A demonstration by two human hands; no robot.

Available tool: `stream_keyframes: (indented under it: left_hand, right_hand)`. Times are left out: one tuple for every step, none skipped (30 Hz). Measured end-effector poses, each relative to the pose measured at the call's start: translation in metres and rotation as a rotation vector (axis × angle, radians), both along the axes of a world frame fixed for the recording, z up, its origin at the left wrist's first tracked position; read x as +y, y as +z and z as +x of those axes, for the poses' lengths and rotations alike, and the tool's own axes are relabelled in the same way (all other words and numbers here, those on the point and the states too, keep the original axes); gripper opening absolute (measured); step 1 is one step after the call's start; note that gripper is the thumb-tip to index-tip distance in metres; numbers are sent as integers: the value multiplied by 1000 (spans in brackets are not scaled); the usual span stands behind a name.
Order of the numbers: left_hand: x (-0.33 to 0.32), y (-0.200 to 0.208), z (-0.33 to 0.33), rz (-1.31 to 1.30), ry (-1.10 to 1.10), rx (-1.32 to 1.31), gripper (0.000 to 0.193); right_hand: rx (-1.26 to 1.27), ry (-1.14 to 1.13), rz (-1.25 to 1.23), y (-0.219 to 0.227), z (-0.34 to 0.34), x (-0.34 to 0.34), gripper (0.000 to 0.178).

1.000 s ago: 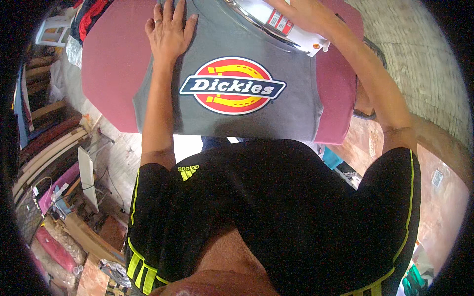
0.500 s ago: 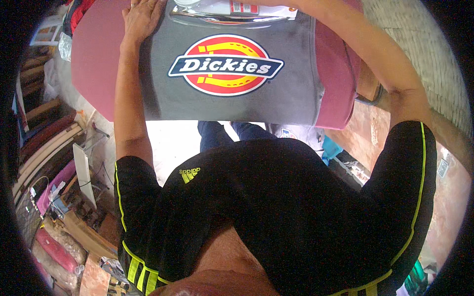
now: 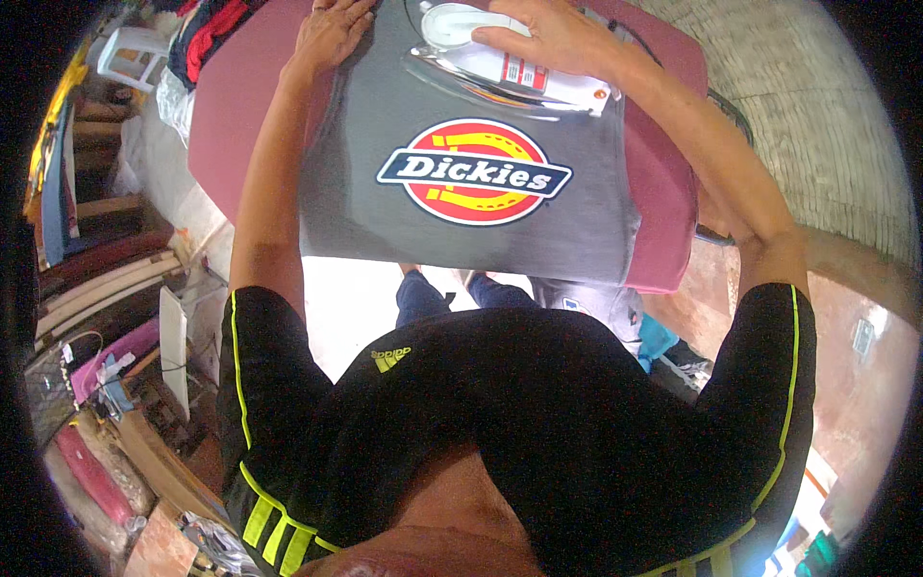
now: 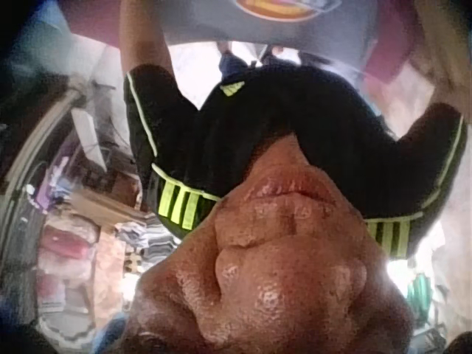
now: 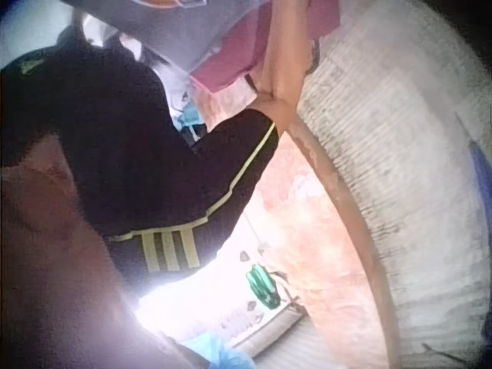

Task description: The person irons a grey Dickies t-shirt on a pink ironing board. They smooth the fabric, use a white steam iron to press the front and back, and flip the shirt to iron different sections. The shirt is handled one at a time and placed back on the board after ironing.

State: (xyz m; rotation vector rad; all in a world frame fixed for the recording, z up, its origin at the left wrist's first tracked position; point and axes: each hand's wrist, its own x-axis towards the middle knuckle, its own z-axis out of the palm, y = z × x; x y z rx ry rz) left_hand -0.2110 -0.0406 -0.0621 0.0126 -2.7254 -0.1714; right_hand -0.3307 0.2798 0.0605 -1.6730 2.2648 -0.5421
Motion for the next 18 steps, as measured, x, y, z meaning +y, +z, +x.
stream_keyframes:
  left_hand:
    - [-28,-18,-10,-45,-81,61,42]
    - [-50,-36,-18,154,-117,197,39]
    - [-73,-52,-14,352,-142,320,37]
    - [-89,-57,-7,546,-171,440,34]
    - [-85,-47,-9,641,-145,381,39]
    - [-70,-33,-2,737,-126,318,45]
    - [-57,-18,21,825,-83,249,52]
    - [-42,-7,51,650,3,323,42]
    - [-25,-2,77,626,89,252,39]
    - [-6,5,100,604,160,188,37]
    - [17,13,126,539,192,170,31]
    - [38,24,154,494,258,100,32]
    - [53,28,176,508,311,-17,34]
    - [65,27,197,452,334,-11,38]
    - [77,24,211,405,361,15,39]
    - [84,27,218,397,380,-22,38]
    - [87,21,223,419,378,6,37]
    - [91,17,239,433,408,15,36]
  right_hand:
    - [-21,-32,-61,-3,-2,-2,35]
    - [-47,-64,-117,-4,-1,-5,36]
    - [-173,-154,-81,9,10,-14,35]
    - [-303,-247,-48,30,25,-26,35]
    - [-410,-374,-15,46,34,-32,35]
    - [-358,-386,-130,41,35,-38,34]
    - [-396,-437,-139,39,41,-49,34]
    - [-441,-471,-148,39,50,-65,34]
    - [-478,-512,-154,34,55,-78,34]
    - [-489,-480,-163,26,54,-88,34]
    - [-453,-512,-166,14,50,-98,35]
    - [-427,-533,-167,0,48,-111,36]
    - [-398,-553,-162,-13,50,-124,38]
    - [-318,-614,-138,-19,53,-136,44]
    - [-190,-636,-235,-38,45,-142,46]
    - [-72,-658,-331,-65,32,-148,49]
    - [57,-667,-414,-81,24,-153,51]
    - [11,-672,-287,-65,30,-162,54]
